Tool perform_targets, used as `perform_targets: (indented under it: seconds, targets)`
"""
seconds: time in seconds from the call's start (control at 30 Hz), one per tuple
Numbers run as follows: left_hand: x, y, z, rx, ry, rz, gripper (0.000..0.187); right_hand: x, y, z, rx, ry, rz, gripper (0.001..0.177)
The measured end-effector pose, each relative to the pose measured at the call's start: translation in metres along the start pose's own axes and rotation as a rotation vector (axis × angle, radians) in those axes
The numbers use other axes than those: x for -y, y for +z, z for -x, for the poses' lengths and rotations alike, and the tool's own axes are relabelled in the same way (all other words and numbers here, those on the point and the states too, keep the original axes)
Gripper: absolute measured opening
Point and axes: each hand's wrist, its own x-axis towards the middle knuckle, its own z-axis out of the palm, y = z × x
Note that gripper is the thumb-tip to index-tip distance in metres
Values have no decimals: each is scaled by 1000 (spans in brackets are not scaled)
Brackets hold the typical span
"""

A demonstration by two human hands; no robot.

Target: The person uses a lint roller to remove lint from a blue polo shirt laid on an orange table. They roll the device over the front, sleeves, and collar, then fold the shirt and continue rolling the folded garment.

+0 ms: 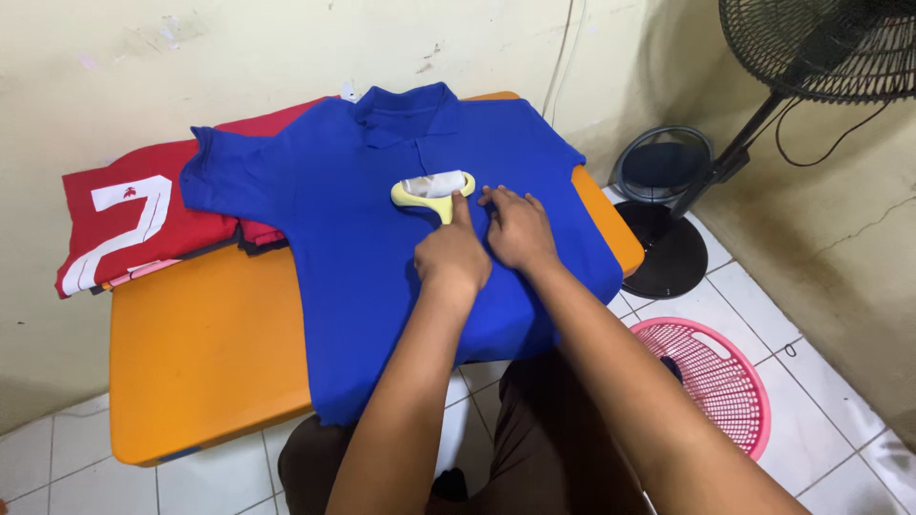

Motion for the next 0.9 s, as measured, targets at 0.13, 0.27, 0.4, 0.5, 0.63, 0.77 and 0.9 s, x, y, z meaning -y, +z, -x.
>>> perform_targets:
  seconds: [0.13,0.27,0.4,0.5,0.63,0.77,0.9]
  targets:
    - [-6,-1,24,43,-10,14,102,-2,4,5,2,31,34,41]
    - [-14,-4,50,86,-16,32,99,-4,5,4,-10,24,30,48]
    - [-17,-11,57,121,-27,24,99,-2,4,5,4,16,23,49]
    - [-15,-15,48,146,-28,19,97,0,1,6,-12,11,18,48]
    - [-10,-15,27,82,-7,11,93,3,-2,8,-24,17,21,46]
    - [-7,-14,4,54,-19,15,89,3,-4,7,4,16,-1,45]
    - [-5,-14,-14,8,-28,11,88,3,-4,5,21,29,11,45]
